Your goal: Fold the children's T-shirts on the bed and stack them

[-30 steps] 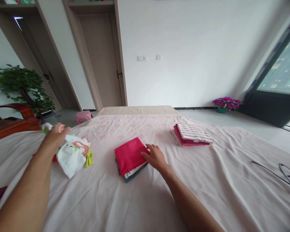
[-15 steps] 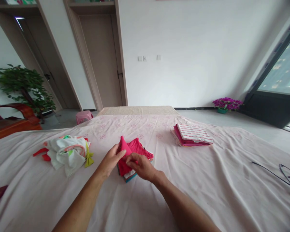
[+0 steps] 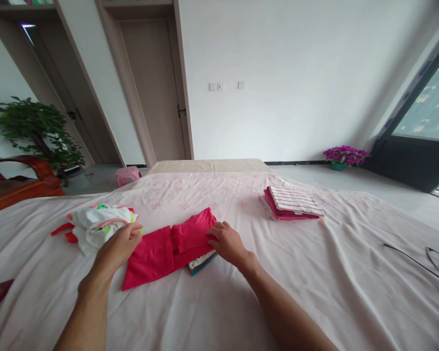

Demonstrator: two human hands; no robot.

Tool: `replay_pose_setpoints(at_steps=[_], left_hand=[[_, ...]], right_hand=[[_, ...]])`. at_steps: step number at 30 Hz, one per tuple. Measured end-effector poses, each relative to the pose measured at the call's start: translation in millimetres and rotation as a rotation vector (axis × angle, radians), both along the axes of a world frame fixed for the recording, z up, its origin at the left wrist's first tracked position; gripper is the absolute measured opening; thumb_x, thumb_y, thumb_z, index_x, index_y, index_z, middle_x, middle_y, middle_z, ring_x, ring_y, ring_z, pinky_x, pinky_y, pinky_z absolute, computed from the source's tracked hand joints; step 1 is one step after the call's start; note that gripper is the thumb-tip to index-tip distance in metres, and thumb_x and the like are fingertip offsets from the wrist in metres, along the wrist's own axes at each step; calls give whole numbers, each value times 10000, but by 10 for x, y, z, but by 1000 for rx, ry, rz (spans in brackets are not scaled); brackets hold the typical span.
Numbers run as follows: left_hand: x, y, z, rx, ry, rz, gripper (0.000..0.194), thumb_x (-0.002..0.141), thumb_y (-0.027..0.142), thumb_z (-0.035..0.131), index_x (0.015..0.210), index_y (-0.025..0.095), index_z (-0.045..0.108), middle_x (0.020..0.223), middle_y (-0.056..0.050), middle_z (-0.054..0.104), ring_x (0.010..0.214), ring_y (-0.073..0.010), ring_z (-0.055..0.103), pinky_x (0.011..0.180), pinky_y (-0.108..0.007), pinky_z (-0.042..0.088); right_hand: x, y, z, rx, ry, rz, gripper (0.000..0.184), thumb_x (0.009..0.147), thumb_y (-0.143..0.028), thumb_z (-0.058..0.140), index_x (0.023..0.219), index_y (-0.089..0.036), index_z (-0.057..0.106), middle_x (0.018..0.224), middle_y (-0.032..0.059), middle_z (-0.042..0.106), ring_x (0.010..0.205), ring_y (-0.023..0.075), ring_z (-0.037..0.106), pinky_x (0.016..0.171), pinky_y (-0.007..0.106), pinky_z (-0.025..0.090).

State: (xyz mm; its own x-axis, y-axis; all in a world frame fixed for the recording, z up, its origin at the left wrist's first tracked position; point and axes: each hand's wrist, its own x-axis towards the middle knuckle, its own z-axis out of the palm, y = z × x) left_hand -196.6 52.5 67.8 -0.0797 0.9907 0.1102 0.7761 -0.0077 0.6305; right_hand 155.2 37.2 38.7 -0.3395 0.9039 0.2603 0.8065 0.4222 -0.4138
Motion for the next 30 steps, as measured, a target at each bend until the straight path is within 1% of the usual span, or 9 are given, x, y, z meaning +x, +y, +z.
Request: replay_pose_setpoints(at_steps=[3, 6, 9, 12, 18, 22, 24, 26, 30], left_hand=[[460, -71, -38, -48, -72, -268, 374, 806, 397, 565, 1092, 170, 645, 1083, -98, 704, 1006, -230, 657, 898, -321, 488], [874, -136, -92, 45, 108, -375, 458, 764, 285, 622, 1213, 197, 612, 1246, -105, 644, 1182, -247, 576, 1023, -354, 411], [1057, -172, -128, 122, 357, -310, 476, 742, 212, 624, 1217, 179, 615, 1224, -130, 647, 1211, -280, 547, 1046, -398, 370], [1094, -196, -78, 215, 473, -282, 317, 824, 241, 562, 1124, 190, 650, 1160, -116, 668, 1145, -270, 578, 991, -388, 389], [1123, -260, 194, 347, 575, -216, 249, 899, 193, 414, 929, 189, 660, 919, -83, 713, 897, -246, 648, 835, -367, 410], [1035, -272, 391, 372, 596, -178, 276, 891, 191, 385, 767, 201, 631, 776, -69, 706, 770, -233, 640, 802, -357, 400], [904, -267, 517, 376, 527, -126, 262, 876, 225, 408, 734, 208, 627, 761, -63, 704, 772, -230, 632, 813, -348, 404], [724, -263, 646, 353, 323, -12, 232, 849, 273, 442, 723, 212, 626, 726, -42, 692, 770, -222, 624, 785, -322, 423], [374, -229, 793, 370, -511, 118, 191, 785, 346, 510, 751, 190, 615, 613, 15, 640, 702, -188, 611, 680, -270, 477]], right_hand=[[-51, -6, -2, 40, -82, -42, 133, 908, -228, 557, 864, -241, 682, 950, 28, 658, 940, 181, 547, 733, 262, 380], [-68, -14, 20, 105, -52, -97, 158, 940, -233, 513, 868, -228, 653, 925, 30, 660, 883, 172, 558, 744, 269, 375], [-83, -58, 117, 172, 120, -136, 140, 950, -242, 501, 898, -227, 630, 896, 16, 660, 859, 159, 574, 767, 262, 381], [-122, -124, 247, 222, 336, -116, 118, 950, -252, 499, 914, -229, 609, 882, 0, 662, 848, 149, 596, 760, 252, 397], [-134, -137, 356, 255, 585, -11, 133, 952, -256, 479, 946, -233, 610, 897, 1, 668, 815, 139, 613, 761, 251, 445], [-16, -68, 410, 256, 609, 11, 118, 885, -192, 541, 874, -221, 655, 896, 17, 651, 821, 143, 610, 756, 256, 464], [58, -37, 442, 250, 603, -4, 95, 848, -193, 591, 860, -217, 682, 868, 20, 642, 777, 141, 600, 717, 255, 464], [128, -6, 459, 253, 631, -27, 87, 818, -213, 637, 870, -219, 706, 823, 13, 631, 719, 134, 581, 681, 253, 458], [254, 72, 433, 174, 814, -118, 122, 778, -284, 687, 873, -211, 712, 738, -5, 611, 635, 122, 543, 607, 244, 437]])
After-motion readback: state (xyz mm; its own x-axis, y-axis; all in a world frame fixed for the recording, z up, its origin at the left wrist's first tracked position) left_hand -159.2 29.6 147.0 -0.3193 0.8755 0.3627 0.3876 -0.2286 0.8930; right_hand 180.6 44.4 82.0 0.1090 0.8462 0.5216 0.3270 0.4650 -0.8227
